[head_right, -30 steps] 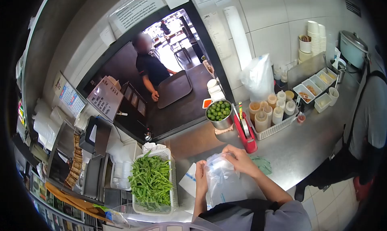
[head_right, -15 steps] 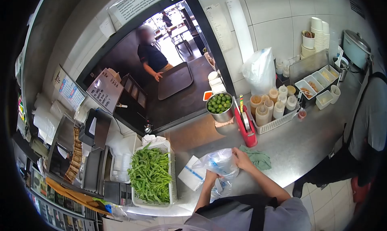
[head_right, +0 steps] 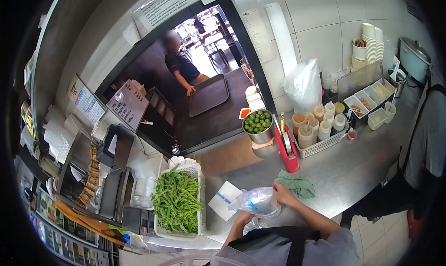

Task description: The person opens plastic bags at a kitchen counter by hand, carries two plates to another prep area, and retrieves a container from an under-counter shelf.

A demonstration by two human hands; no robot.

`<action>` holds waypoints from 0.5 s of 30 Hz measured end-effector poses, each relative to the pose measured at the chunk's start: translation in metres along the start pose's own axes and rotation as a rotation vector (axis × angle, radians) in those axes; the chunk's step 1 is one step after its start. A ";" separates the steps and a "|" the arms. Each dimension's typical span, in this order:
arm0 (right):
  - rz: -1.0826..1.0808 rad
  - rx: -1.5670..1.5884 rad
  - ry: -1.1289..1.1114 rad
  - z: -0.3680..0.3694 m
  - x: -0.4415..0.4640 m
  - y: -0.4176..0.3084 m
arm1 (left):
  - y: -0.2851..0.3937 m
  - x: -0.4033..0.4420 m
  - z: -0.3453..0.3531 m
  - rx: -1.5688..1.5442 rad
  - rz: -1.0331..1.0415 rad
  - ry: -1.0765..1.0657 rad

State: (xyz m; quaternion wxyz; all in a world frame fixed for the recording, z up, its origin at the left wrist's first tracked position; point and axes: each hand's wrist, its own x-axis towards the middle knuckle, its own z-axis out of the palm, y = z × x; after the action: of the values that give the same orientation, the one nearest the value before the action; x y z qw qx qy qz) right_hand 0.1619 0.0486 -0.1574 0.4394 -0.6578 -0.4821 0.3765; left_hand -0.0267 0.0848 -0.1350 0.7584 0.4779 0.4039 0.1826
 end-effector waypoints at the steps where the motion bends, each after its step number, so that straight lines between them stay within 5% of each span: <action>1: 0.086 0.037 -0.053 0.000 0.002 -0.001 | -0.006 0.005 -0.004 -0.009 0.008 -0.012; 4: 0.380 0.449 -0.246 -0.008 0.006 0.008 | -0.031 0.022 -0.021 -0.158 -0.021 -0.057; 10: 0.265 1.041 -0.267 -0.027 -0.037 0.015 | -0.044 -0.007 -0.024 -0.525 0.052 0.013; 13: -0.304 0.144 -0.224 -0.059 -0.060 -0.032 | 0.000 -0.049 -0.019 0.128 0.127 0.037; 14: -0.418 0.008 -0.207 -0.059 -0.058 -0.039 | 0.010 -0.054 -0.020 0.491 0.150 0.070; 15: -0.443 -0.041 -0.193 -0.055 -0.056 -0.048 | 0.019 -0.053 -0.012 0.488 0.285 0.060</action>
State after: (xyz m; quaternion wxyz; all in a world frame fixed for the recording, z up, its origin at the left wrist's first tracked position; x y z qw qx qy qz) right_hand 0.1840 -0.0105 -0.0898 0.4495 -0.5058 -0.6619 0.3224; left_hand -0.0666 0.0657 -0.0974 0.5753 0.6927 0.3870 0.1985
